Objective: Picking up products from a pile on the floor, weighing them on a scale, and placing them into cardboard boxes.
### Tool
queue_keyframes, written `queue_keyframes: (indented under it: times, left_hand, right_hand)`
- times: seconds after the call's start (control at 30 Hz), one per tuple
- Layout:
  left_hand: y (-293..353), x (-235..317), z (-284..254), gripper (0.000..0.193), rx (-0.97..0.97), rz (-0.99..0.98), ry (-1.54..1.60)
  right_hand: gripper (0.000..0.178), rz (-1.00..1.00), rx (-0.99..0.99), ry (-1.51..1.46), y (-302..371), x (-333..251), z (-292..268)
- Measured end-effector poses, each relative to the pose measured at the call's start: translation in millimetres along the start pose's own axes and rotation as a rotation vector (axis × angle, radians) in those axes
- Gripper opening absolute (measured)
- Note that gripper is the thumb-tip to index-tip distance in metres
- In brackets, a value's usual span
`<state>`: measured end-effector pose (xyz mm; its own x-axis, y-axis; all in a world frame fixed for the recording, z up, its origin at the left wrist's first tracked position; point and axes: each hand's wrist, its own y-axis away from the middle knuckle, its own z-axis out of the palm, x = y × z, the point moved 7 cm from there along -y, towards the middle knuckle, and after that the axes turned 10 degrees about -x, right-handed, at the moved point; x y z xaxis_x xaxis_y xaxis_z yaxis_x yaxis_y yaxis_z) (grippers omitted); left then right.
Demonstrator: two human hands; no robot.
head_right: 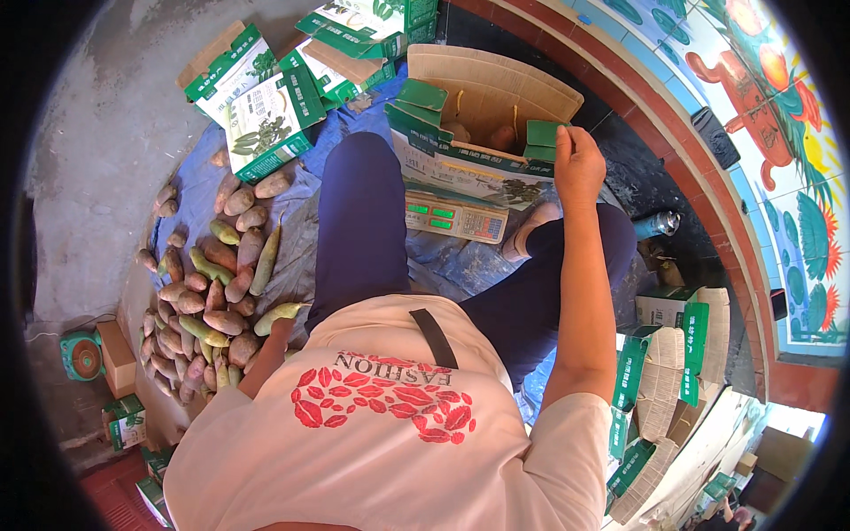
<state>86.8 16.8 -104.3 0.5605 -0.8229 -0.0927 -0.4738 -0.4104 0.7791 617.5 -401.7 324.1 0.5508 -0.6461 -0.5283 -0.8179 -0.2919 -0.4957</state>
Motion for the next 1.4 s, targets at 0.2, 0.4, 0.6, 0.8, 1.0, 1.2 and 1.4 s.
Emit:
queue_keyframes:
  times: [0.2, 0.4, 0.6, 0.8, 1.0, 1.2, 1.4]
  left_hand:
    - [-21, 15, -18, 0.024, 0.094, 0.077, -0.036]
    - [-33, 36, -60, 0.022, 0.228, 0.201, -0.128]
    - [-21, 11, -112, 0.033, 0.368, -0.050, 0.816]
    - [30, 36, -190, 0.028, 0.456, -0.026, 0.925]
    - [-15, 8, -189, 0.028, 0.552, 0.120, 1.020]
    - [-2, 29, -210, 0.027, 0.511, 0.157, 0.936]
    - [-6, 36, -211, 0.026, 0.450, 0.174, 0.984]
  right_hand:
    - [0.021, 0.047, 0.028, -0.209, 4, -5, -28]
    - [0.025, 0.070, 0.083, -0.287, 2, -3, -80]
    - [0.020, 0.041, 0.157, -0.336, 20, 22, -98]
    - [0.020, 0.143, 0.163, -0.311, 59, 59, -65]
    - [0.018, 0.278, 0.082, -0.183, 86, 87, -43]
    - [0.018, 0.411, -0.009, -0.034, 129, 126, -24]
    - [0.021, 0.551, -0.096, 0.069, 168, 160, -20]
